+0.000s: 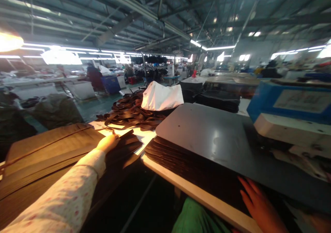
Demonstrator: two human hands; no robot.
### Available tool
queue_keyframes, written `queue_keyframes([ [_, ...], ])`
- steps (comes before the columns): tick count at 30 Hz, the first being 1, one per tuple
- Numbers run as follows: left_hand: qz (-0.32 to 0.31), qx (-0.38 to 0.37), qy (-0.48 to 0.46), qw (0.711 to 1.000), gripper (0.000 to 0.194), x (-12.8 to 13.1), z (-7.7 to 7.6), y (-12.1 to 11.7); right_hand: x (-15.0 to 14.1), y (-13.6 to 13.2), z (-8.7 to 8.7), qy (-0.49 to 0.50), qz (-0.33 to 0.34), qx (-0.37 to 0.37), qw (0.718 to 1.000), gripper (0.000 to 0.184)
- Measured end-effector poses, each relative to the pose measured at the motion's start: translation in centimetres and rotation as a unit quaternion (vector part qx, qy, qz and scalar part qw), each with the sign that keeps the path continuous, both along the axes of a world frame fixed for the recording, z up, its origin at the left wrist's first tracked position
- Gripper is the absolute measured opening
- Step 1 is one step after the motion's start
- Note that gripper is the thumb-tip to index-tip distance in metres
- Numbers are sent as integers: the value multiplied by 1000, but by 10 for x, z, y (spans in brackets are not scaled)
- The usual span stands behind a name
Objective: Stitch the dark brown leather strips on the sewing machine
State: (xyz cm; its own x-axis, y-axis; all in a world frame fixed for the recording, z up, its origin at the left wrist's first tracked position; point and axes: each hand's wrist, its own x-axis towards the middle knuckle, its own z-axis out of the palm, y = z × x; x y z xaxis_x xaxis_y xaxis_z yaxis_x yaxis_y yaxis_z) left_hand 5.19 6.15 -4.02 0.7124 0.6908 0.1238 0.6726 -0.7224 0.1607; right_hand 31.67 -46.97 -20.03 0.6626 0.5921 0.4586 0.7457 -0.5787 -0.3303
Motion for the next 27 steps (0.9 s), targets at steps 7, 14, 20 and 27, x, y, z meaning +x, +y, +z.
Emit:
queue_keyframes([
  [7, -129, 72, -72, 986, 30, 41, 50, -133, -76, 48, 99, 236, 146, 22, 961, 37],
  [14, -382, -87, -212, 895, 33, 92, 46, -312, -108, 68, 173, 265, 202, 215, 918, 41],
  [20, -494, -247, -202, 809, 65, 118, 39, -385, -77, 29, 184, 243, 42, 302, 921, 33],
  [27, -549, -56, -198, 810, 30, 169, 61, -387, -11, -14, 191, 204, -54, 135, 968, 34],
])
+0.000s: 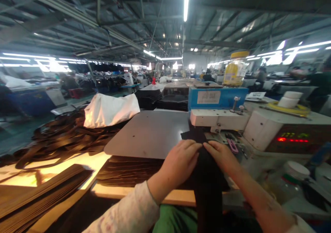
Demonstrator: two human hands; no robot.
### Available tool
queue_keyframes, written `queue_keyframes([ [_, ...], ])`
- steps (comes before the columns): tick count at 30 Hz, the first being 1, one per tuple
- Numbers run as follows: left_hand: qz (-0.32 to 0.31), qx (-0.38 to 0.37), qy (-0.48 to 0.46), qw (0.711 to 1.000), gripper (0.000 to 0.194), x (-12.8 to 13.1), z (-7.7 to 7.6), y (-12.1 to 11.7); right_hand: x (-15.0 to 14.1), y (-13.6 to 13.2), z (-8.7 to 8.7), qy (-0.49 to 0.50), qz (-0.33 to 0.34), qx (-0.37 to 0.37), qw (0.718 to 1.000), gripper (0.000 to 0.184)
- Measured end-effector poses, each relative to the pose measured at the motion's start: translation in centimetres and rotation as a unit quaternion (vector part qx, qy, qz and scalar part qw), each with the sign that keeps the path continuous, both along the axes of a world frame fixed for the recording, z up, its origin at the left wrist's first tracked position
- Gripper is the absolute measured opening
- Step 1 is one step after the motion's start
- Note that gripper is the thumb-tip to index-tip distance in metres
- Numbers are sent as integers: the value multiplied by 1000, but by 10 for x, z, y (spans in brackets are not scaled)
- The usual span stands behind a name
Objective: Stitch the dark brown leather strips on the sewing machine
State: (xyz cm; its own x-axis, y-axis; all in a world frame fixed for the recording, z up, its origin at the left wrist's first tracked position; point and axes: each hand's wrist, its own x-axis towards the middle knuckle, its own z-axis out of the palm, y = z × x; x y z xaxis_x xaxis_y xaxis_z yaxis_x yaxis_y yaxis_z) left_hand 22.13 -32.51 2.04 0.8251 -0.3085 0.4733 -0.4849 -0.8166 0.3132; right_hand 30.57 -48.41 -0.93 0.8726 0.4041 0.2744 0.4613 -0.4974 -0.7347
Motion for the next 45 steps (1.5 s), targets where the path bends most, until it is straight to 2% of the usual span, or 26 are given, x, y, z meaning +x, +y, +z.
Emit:
queue_keyframes([
  [4, 25, 77, 26, 996, 26, 44, -25, 13, 24, -1, -6, 10, 0, -122, 993, 29],
  [6, 27, 86, 29, 996, 25, 57, -36, 14, 31, 1, -8, 6, -10, -138, 990, 25],
  [8, 37, 84, 25, 995, 24, 63, -42, 13, 36, 4, -8, 5, -32, -143, 989, 28],
  [13, 59, 102, 38, 992, 26, 65, -38, 9, 45, 13, -5, -22, -60, -172, 983, 30],
  [18, 60, 119, 30, 991, 34, 67, -37, 8, 50, 19, -7, -33, -73, -144, 986, 33],
  [23, 51, 118, 15, 992, 37, 73, -41, 9, 51, 20, -9, -67, -66, -141, 986, 33],
  [30, 53, 118, 31, 991, 38, 82, -42, 11, 53, 23, -4, -110, -44, -182, 976, 33],
  [45, 54, 124, 23, 991, 38, 88, -43, 12, 60, 24, -2, -115, -30, -200, 973, 34],
])
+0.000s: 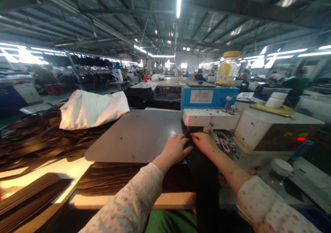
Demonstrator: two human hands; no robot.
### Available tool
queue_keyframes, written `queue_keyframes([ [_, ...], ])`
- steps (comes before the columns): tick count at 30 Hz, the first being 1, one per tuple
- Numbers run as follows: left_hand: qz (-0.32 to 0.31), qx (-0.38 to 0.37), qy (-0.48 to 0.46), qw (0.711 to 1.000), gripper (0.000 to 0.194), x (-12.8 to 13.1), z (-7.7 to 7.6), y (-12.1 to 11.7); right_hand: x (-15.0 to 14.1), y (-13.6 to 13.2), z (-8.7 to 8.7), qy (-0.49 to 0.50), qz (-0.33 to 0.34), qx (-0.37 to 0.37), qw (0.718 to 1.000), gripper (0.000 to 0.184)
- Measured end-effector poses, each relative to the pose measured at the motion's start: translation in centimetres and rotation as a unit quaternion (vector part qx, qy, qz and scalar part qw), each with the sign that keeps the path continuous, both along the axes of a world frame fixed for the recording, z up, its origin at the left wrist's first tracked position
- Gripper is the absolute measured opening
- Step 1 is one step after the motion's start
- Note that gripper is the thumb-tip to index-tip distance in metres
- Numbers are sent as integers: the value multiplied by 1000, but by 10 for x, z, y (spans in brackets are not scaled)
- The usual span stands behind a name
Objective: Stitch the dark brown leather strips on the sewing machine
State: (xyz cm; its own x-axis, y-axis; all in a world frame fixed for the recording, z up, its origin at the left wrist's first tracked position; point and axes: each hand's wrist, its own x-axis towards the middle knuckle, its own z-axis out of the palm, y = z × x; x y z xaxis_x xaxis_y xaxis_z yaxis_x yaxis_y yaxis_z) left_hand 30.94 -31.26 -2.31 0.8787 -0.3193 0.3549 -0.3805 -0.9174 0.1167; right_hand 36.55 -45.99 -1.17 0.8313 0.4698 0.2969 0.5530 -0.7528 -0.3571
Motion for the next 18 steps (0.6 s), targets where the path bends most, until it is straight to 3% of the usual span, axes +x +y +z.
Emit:
queue_keyframes([
  [18, -6, 17, -30, 999, 34, 10, -3, 4, 6, 6, -5, 2, -66, -19, 998, 29],
])
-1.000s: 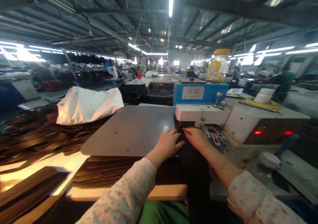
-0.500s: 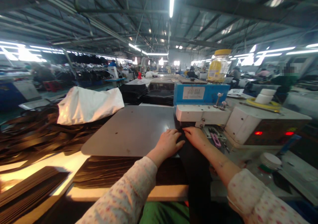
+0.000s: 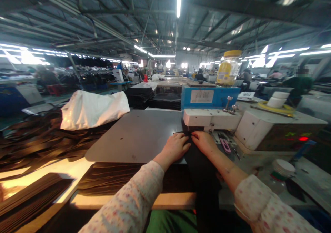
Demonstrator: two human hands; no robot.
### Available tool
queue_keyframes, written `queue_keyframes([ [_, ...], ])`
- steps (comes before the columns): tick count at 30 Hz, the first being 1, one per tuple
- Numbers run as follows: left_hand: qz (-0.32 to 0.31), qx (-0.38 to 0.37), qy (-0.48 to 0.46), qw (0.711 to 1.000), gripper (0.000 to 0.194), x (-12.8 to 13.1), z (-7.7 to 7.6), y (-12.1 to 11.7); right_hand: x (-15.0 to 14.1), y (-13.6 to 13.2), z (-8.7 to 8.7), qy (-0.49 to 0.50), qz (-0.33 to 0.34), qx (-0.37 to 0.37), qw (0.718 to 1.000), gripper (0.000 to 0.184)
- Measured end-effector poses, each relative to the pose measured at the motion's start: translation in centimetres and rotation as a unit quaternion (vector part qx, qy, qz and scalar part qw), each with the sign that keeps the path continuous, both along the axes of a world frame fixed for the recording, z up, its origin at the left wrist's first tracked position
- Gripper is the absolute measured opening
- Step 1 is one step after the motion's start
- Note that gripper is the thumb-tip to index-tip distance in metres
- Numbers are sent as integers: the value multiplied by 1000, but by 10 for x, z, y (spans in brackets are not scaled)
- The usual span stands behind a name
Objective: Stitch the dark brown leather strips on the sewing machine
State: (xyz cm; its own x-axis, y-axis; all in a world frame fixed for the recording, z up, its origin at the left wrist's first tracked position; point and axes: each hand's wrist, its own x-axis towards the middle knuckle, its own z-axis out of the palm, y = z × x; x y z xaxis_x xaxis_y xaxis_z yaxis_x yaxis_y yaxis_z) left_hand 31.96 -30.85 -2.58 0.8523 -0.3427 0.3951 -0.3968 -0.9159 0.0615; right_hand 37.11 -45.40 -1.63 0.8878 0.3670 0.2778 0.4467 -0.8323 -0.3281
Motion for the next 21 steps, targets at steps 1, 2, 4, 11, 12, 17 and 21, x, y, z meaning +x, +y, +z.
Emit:
queue_keyframes([
  [1, -2, 0, 1, 1000, 34, 0, 0, 0, 0, 0, 0, -1, -1, -2, 1000, 29],
  [2, -4, 0, 2, 1000, 34, 0, 0, 0, -1, 0, 1, -1, -2, -5, 1000, 29],
  [4, -6, -1, 4, 1000, 33, 0, -1, 0, -2, 0, 1, -4, -4, -10, 1000, 29],
  [11, -9, -8, 5, 1000, 34, -1, -1, 1, -2, 1, 0, -15, -5, -23, 1000, 26],
  [12, -9, -8, 6, 1000, 34, -1, 0, 1, -3, 1, 0, -18, -5, -24, 1000, 26],
  [17, -12, -6, 4, 1000, 34, 0, 0, 1, -2, 1, -1, -31, -7, -30, 999, 26],
  [21, -14, -5, 5, 1000, 33, 1, -1, 1, -2, 1, -1, -33, -4, -29, 999, 26],
])
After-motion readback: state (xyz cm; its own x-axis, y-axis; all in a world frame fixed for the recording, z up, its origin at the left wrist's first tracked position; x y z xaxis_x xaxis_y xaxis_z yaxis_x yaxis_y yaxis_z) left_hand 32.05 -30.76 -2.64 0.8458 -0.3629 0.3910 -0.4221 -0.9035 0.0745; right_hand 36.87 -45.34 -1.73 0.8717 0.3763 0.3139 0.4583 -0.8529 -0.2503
